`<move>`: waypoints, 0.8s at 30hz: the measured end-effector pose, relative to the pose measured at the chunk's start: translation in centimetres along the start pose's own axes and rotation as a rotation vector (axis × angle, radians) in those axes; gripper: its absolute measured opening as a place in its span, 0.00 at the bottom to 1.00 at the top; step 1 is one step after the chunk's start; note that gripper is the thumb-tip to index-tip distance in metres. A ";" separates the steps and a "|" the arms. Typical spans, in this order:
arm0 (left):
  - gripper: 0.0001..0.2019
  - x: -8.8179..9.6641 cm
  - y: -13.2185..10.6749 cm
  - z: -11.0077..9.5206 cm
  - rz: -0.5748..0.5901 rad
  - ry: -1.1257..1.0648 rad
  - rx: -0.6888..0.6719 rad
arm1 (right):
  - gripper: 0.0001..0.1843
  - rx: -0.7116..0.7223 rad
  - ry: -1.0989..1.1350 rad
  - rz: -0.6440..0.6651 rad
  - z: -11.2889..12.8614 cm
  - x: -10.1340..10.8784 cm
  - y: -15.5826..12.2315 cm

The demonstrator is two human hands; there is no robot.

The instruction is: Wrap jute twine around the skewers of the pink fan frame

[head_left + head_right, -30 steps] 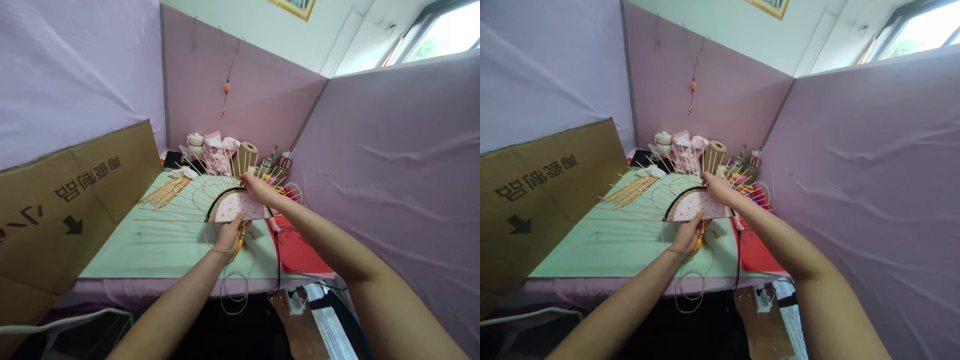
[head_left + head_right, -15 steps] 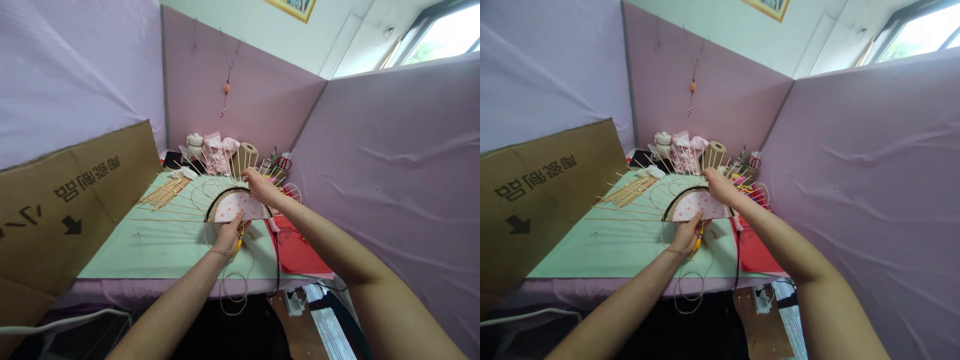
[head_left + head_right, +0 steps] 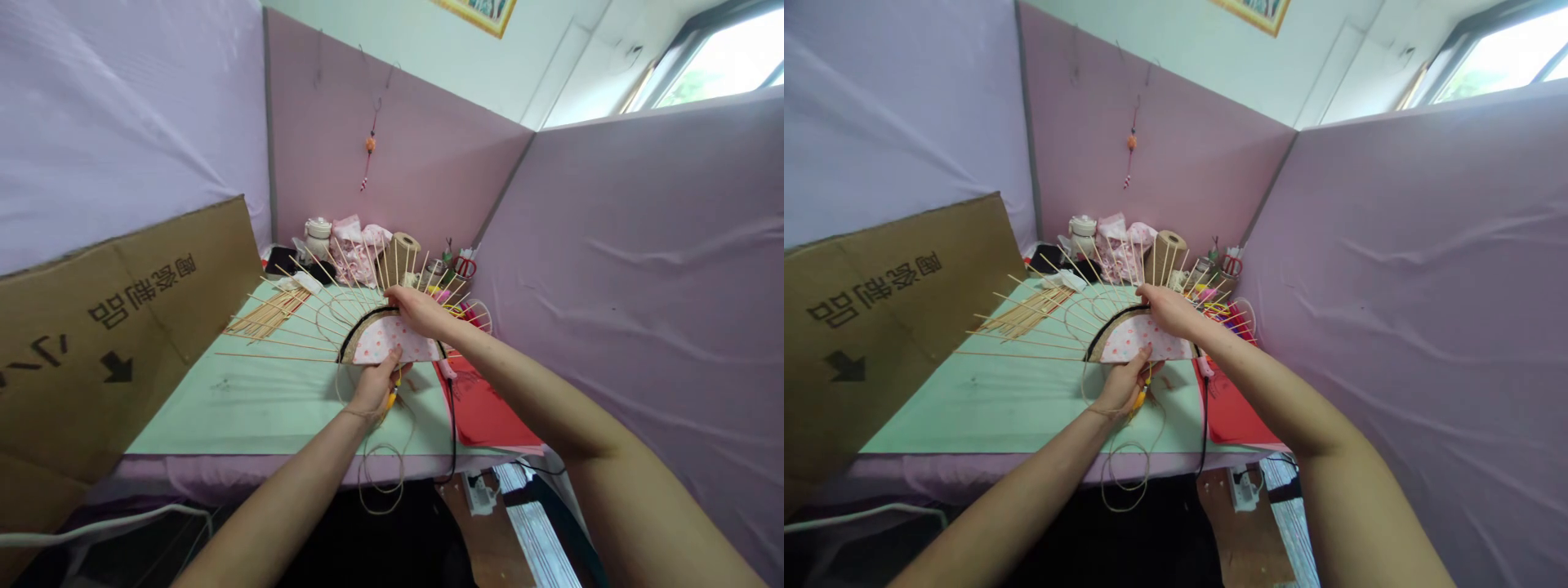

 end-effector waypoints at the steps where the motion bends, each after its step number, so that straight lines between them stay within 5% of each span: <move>1: 0.17 0.0 0.0 0.0 0.003 0.003 0.000 | 0.21 0.002 0.006 -0.011 -0.1 0.2 0.0; 6: 0.17 0.1 0.2 0.1 0.017 0.023 -0.001 | 0.24 -0.006 0.062 -0.137 -0.2 0.9 -0.5; 16: 0.18 0.0 0.1 0.1 0.011 0.033 0.002 | 0.22 0.015 0.022 -0.038 0.6 0.0 -0.6; 24: 0.19 0.0 0.1 0.0 0.013 0.015 0.010 | 0.23 0.021 0.094 -0.176 0.8 0.9 -1.2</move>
Point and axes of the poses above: each hand's wrist, its own y-axis towards the middle knuckle, its own x-axis out of the back of the hand, z = x × y, the point moved 3 cm from there along y, towards the middle knuckle, and after that the axes turned 10 degrees about x, right-handed, at the moved point
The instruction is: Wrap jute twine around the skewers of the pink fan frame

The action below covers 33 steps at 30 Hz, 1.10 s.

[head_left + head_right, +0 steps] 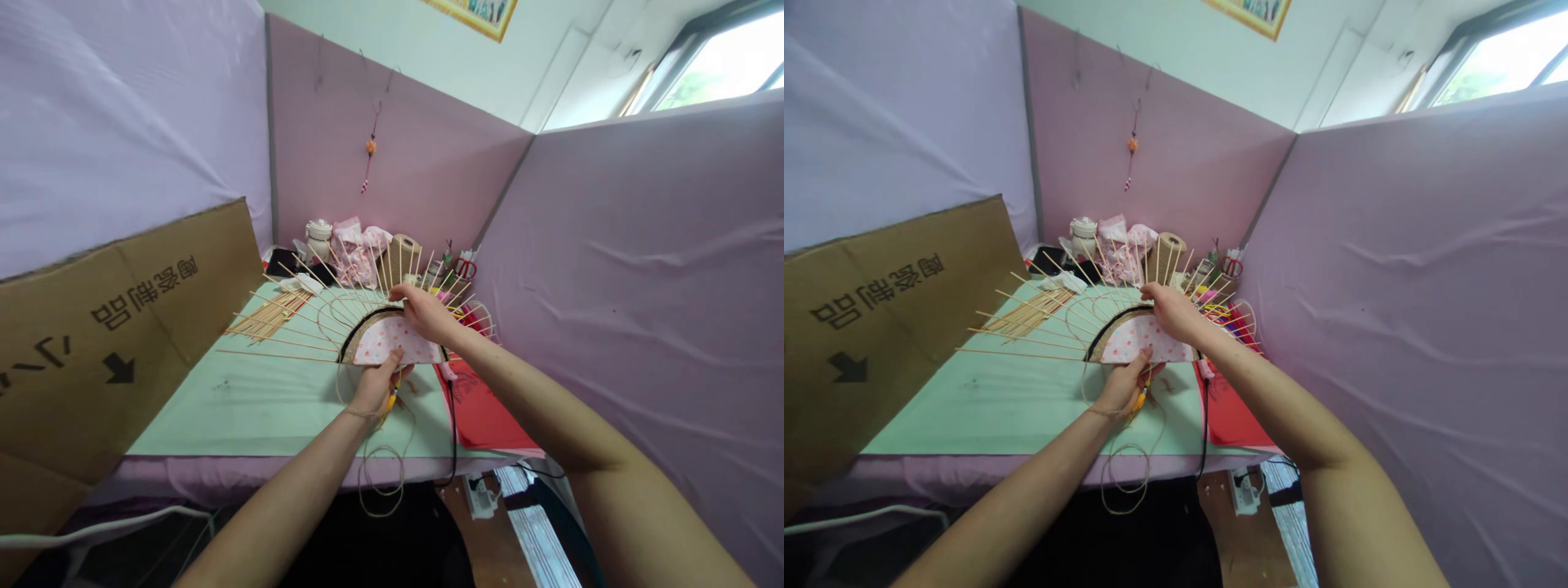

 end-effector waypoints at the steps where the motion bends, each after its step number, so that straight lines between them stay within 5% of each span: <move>1: 0.20 0.0 0.0 0.0 -0.003 -0.005 0.002 | 0.22 0.000 -0.009 0.015 0.1 -0.1 -0.1; 10: 0.20 -0.2 -0.2 -0.2 0.032 0.017 0.011 | 0.18 0.075 -0.067 0.056 0.6 -0.5 -0.1; 17: 0.15 -0.2 -0.2 -0.4 0.061 -0.011 -0.009 | 0.24 0.076 0.137 -0.253 -0.9 1.1 -1.1; 22: 0.15 0.1 -0.1 -0.4 0.049 -0.086 -0.015 | 0.23 0.009 0.072 -0.272 -1.3 1.3 -2.6; 33: 0.16 0.7 0.6 -0.5 0.083 -0.087 -0.037 | 0.26 0.112 -0.003 -0.308 -0.6 1.6 -3.3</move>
Point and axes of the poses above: each hand's wrist, its own y-axis towards the middle knuckle, its own x-axis out of the back of the hand, z = x × y, the point moved 3 cm from there along y, towards the middle knuckle, and after that the axes turned 10 degrees about x, right-handed, at the moved point
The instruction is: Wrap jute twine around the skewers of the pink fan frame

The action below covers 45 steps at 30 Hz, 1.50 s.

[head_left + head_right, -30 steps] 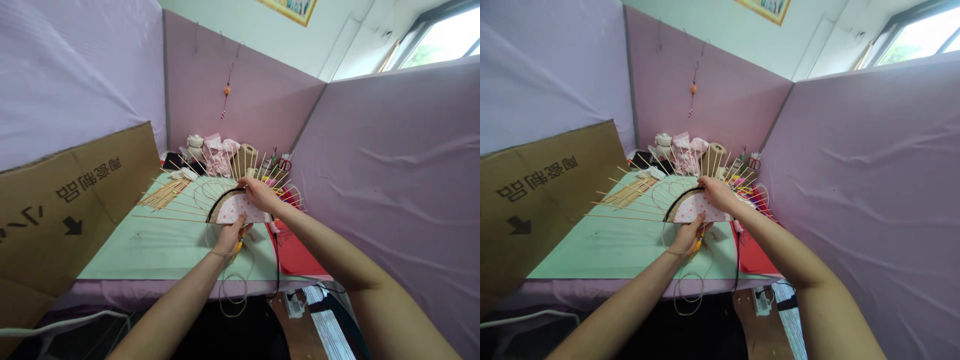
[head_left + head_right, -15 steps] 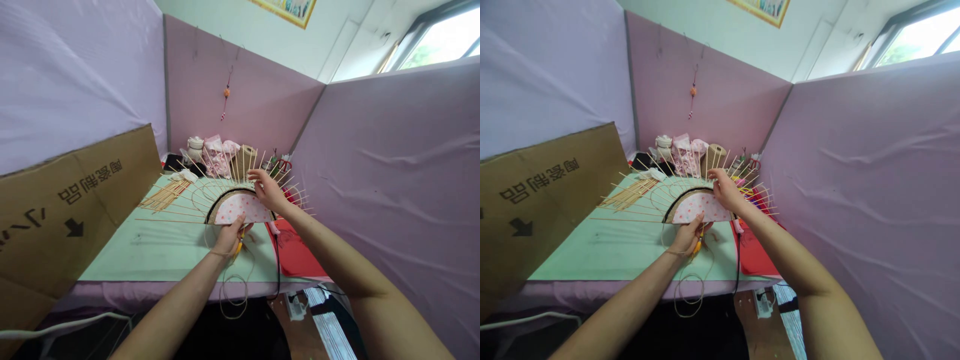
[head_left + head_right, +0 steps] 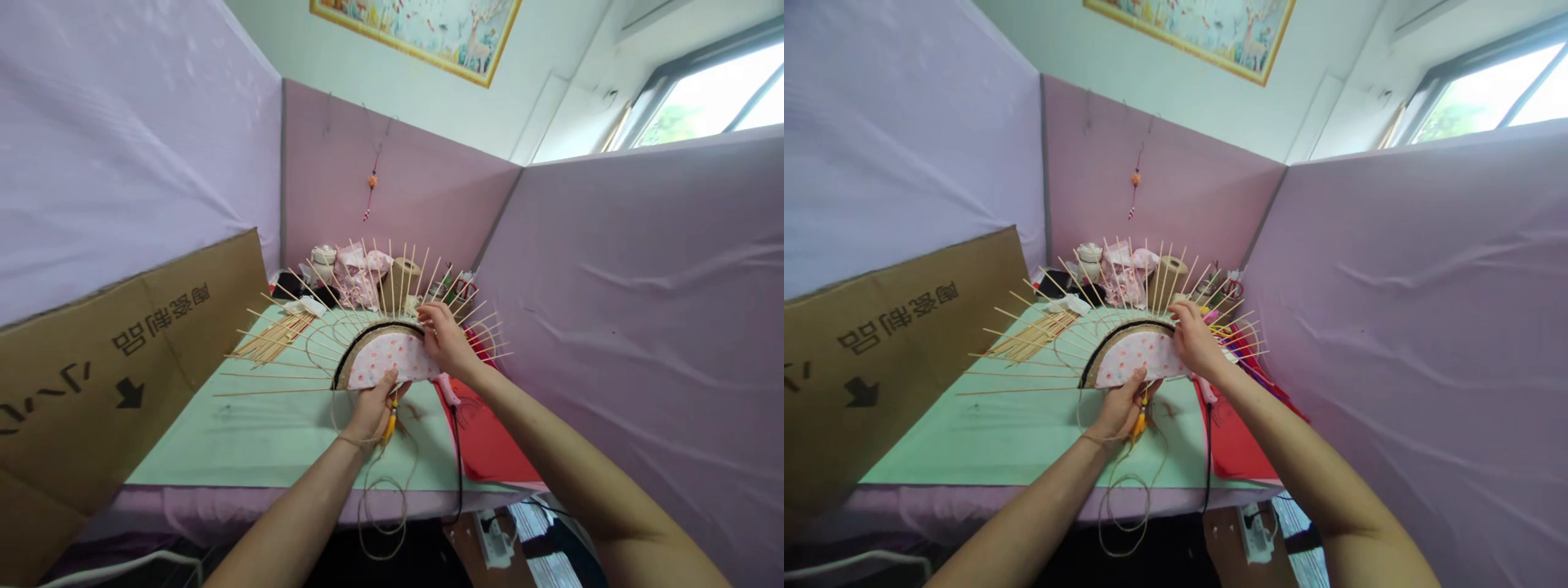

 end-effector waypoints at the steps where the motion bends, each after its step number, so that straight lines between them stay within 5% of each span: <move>1: 0.15 0.0 0.0 0.0 0.001 0.004 0.002 | 0.25 -0.002 -0.012 -0.011 0.0 0.1 0.1; 9: 0.18 -0.5 -0.5 0.0 0.004 0.040 -0.007 | 0.22 0.006 -0.032 0.034 0.7 -1.0 0.2; 15: 0.17 -0.3 -0.4 0.0 0.014 0.051 -0.008 | 0.25 0.038 0.040 -0.159 0.9 -0.1 0.2; 22: 0.16 -0.3 -0.3 -0.1 -0.003 -0.007 -0.024 | 0.20 -0.102 0.069 -0.321 0.0 1.7 -1.4; 31: 0.17 -0.2 -0.2 -0.1 -0.017 0.016 -0.006 | 0.19 -0.239 0.138 -0.301 -0.7 1.2 -3.7; 45: 0.19 -0.9 -0.7 -0.2 -0.009 0.050 -0.011 | 0.20 -0.227 0.134 -0.282 -0.5 0.6 -3.4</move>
Point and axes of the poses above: each hand's wrist, its own y-axis towards the middle knuckle, its own x-axis out of the back of the hand, z = x × y, the point moved 3 cm from there along y, towards the middle knuckle, and after that the axes turned 10 degrees about x, right-handed, at the moved point
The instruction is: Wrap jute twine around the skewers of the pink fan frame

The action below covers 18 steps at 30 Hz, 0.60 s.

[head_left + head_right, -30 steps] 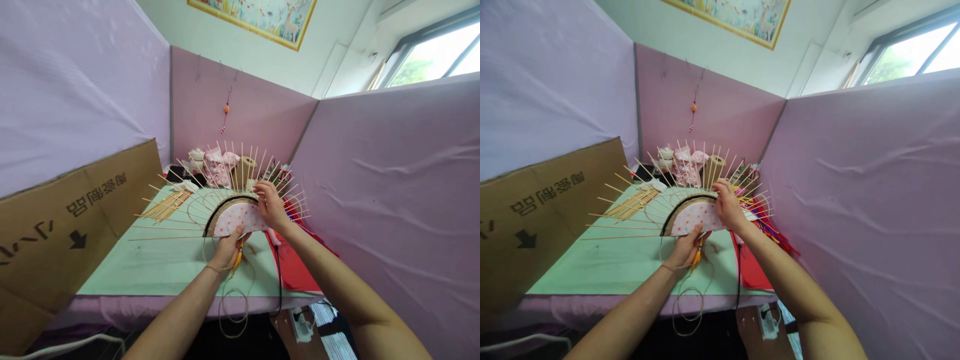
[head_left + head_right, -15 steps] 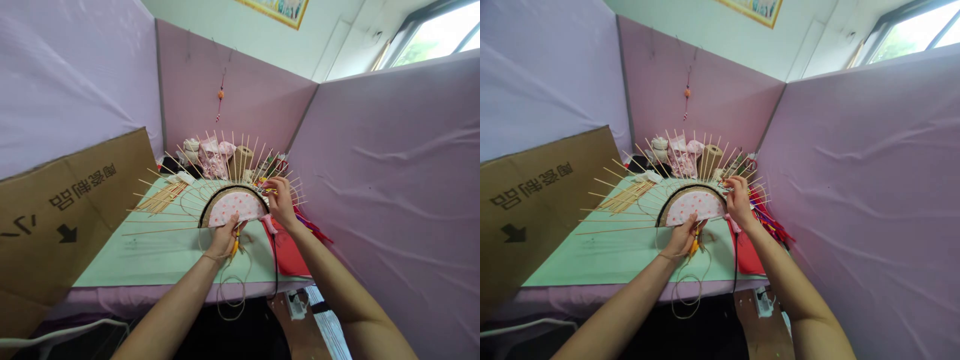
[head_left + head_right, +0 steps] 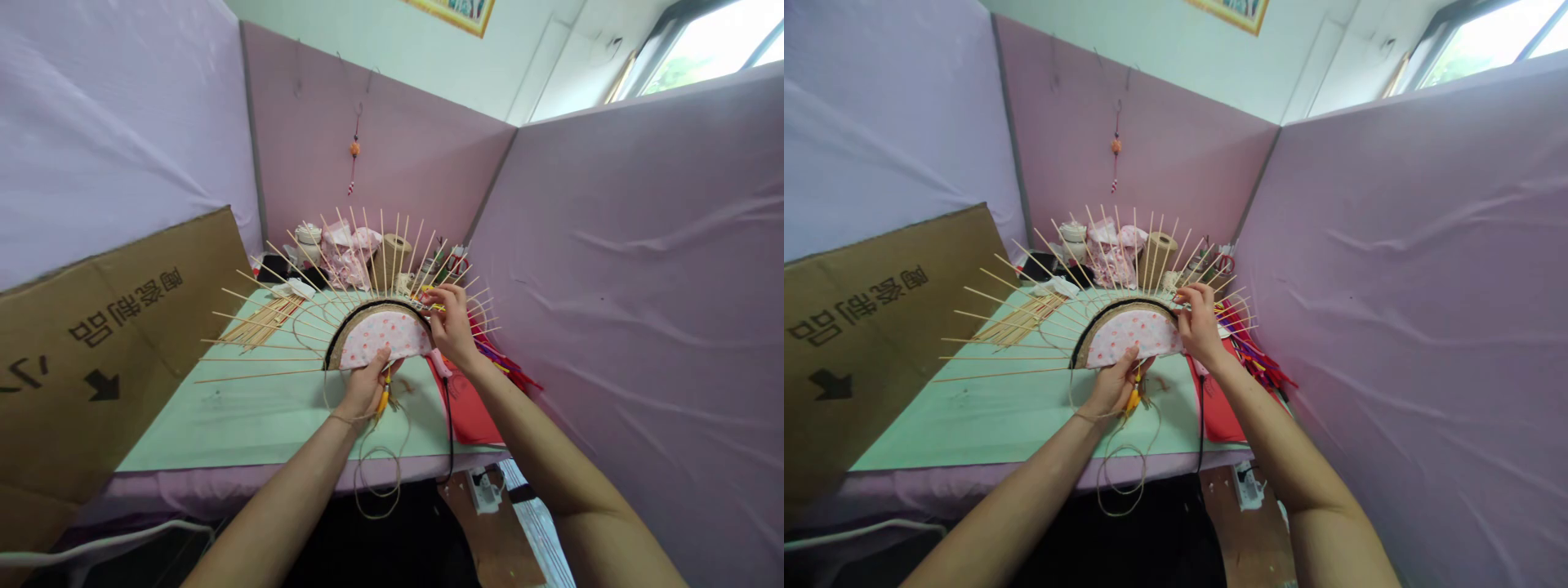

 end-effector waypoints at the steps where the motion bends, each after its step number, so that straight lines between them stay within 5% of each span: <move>1: 0.20 0.0 0.0 0.0 -0.003 -0.001 -0.002 | 0.20 0.001 0.002 0.003 0.0 0.0 0.0; 11: 0.21 0.6 0.4 0.3 0.000 0.018 -0.001 | 0.19 0.097 -0.140 -0.016 0.6 0.4 0.5; 18: 0.19 0.0 -0.1 0.2 0.074 0.063 0.002 | 0.21 0.277 -0.162 0.155 3.3 -1.0 1.2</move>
Point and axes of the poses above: each hand's wrist, its own y-axis towards the middle knuckle, its own x-axis out of the back of the hand, z = x × y, the point moved 3 cm from there along y, towards the middle knuckle, and after that the axes turned 10 degrees about x, right-handed, at the moved point
